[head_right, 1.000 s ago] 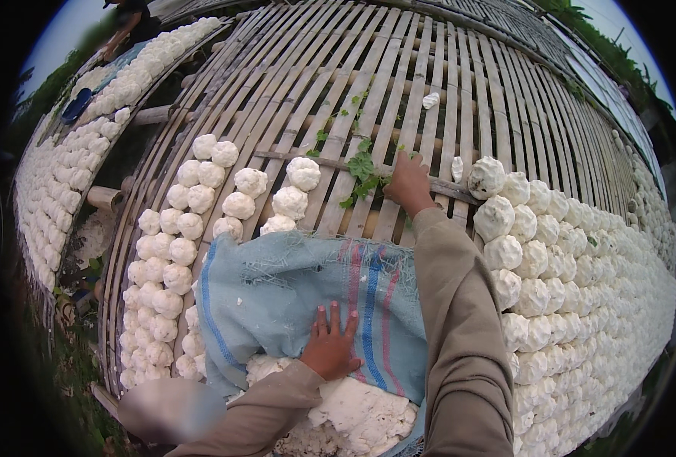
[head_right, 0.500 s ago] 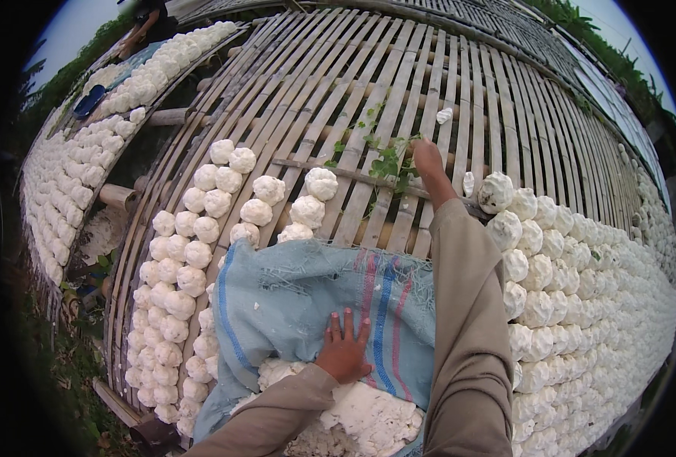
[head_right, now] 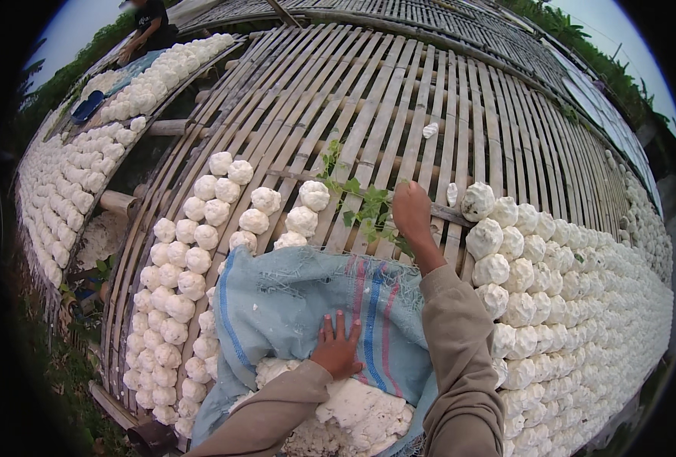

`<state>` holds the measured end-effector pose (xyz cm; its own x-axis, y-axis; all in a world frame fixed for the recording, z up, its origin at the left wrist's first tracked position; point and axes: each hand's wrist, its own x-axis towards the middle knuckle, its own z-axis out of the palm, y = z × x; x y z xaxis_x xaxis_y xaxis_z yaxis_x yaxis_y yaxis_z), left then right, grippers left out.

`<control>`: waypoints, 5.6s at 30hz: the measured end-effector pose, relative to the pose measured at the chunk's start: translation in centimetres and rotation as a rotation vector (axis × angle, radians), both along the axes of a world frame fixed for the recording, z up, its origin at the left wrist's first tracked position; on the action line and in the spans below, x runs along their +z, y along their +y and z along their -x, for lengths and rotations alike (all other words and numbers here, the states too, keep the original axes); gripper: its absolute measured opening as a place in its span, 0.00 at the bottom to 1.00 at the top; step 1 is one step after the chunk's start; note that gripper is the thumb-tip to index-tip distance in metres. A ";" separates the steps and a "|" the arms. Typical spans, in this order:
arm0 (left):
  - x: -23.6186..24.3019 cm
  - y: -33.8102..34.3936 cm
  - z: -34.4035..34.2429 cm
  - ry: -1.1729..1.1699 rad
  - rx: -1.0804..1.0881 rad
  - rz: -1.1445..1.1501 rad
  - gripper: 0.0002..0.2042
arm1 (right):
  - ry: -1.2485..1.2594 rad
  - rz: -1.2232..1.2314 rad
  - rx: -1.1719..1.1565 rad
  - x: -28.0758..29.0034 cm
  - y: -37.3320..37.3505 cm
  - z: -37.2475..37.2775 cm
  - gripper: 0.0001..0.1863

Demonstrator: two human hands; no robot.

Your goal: The person repeatedly scoops a white crumbly mass from a cloth, rolls it into a ball between both hands, and places the formed ball onto a bamboo rack. The process continues in a steady rhythm, adding to a growing array of identical white balls.

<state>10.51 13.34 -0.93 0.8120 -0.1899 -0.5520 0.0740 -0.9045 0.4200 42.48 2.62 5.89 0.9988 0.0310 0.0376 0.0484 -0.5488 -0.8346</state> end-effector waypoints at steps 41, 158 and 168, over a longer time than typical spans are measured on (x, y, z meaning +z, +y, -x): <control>-0.7 -0.2 -0.2 -0.012 -0.026 -0.039 0.56 | -0.227 0.205 0.218 5.0 -14.8 13.5 0.09; 11.4 2.2 5.7 -0.340 0.739 1.335 0.33 | 0.179 -0.526 -0.042 6.4 -9.8 23.5 0.39; 6.4 6.3 14.5 -0.543 0.549 0.677 0.19 | -0.226 0.399 -0.213 -0.3 -10.9 -5.9 0.43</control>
<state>-4.00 19.63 5.44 0.9890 0.1481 0.0003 0.0542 -0.3639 0.9299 48.39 -8.30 5.58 0.9528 -0.1170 0.2801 0.0555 -0.8400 -0.5397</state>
